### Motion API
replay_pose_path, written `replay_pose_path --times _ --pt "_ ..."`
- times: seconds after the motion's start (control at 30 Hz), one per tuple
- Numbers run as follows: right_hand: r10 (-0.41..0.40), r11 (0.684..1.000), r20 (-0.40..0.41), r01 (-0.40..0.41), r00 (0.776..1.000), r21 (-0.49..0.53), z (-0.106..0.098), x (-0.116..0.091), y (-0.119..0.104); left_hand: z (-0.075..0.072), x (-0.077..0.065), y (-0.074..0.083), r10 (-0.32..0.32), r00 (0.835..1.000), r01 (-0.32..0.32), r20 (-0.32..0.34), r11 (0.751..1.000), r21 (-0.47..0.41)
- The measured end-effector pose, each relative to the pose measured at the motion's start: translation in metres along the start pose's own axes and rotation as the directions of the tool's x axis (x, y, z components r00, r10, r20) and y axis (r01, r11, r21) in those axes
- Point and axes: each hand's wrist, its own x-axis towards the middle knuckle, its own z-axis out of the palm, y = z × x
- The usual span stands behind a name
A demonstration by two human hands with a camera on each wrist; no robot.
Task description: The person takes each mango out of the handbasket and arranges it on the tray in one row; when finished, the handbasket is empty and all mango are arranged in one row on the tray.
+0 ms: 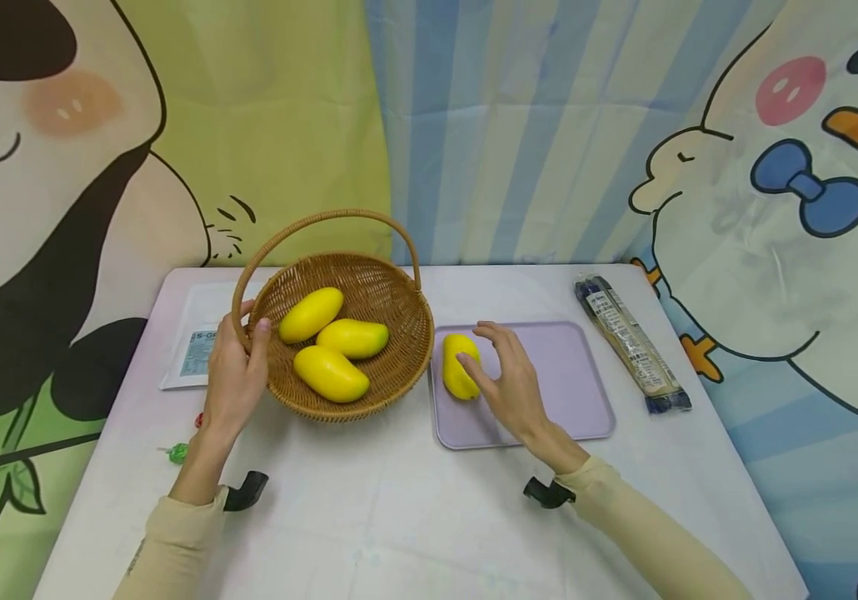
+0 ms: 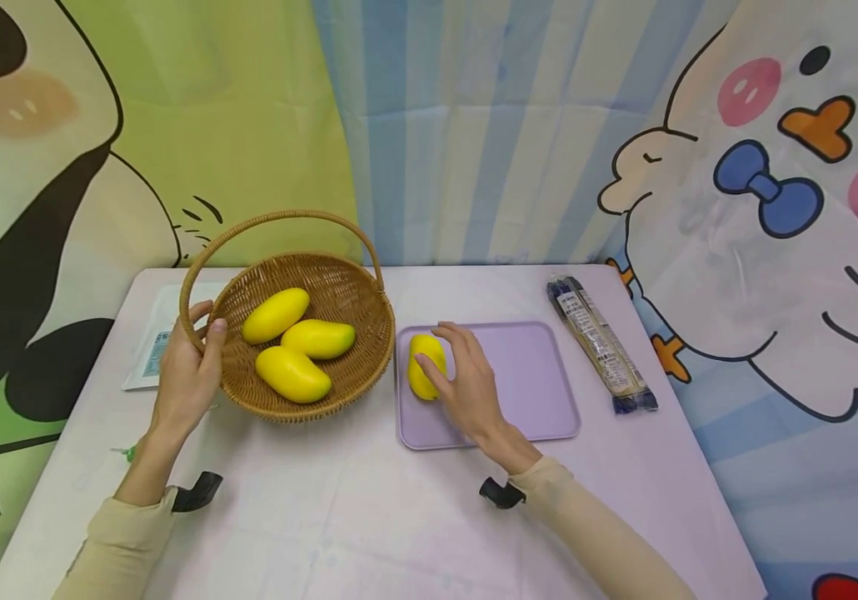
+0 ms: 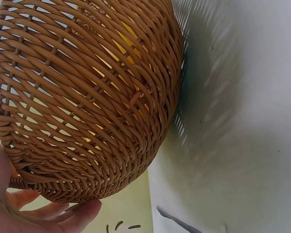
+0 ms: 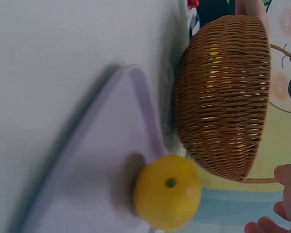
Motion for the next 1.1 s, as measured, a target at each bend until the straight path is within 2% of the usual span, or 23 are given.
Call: replay_pose_path --times 0.17,0.3,0.43,0.53,0.63,0.73,0.8,0.93,1.1 --pt "-0.094 0.995 0.010 0.093 0.996 0.024 -0.004 0.021 -0.019 0.000 0.000 -0.001 -0.009 1.000 0.009 0.004 1.000 0.004" --pt "-0.183 0.983 0.047 0.182 0.982 0.035 -0.001 0.039 -0.035 0.000 0.001 -0.002 -0.009 1.000 0.009 0.006 1.000 0.006" --pt "-0.279 0.960 0.118 0.279 0.953 0.022 0.008 0.057 -0.056 -0.001 0.002 -0.002 -0.006 1.000 0.006 0.010 1.000 0.004" --pt "-0.330 0.942 0.227 0.336 0.916 0.013 0.016 0.071 -0.073 -0.001 0.002 -0.001 -0.006 1.000 0.006 0.012 1.000 0.002" --pt "-0.346 0.929 0.389 0.369 0.854 0.016 0.024 0.084 -0.089 -0.001 0.002 0.000 -0.003 1.000 0.003 0.012 1.000 0.001" --pt "-0.316 0.930 0.567 0.367 0.760 0.027 0.032 0.097 -0.102 0.000 0.002 0.000 -0.001 1.000 0.001 0.010 1.000 0.001" --pt "-0.292 0.933 0.658 0.357 0.695 0.037 0.039 0.104 -0.109 0.000 0.002 0.000 -0.001 1.000 0.001 0.009 1.000 0.001" --pt "-0.273 0.935 0.771 0.347 0.576 0.073 0.053 0.118 -0.120 0.001 0.001 0.000 0.001 1.000 -0.001 0.008 1.000 0.007" --pt "-0.303 0.929 0.844 0.337 0.443 0.157 0.071 0.126 -0.129 0.001 0.000 0.001 0.013 1.000 -0.013 0.003 1.000 0.013"
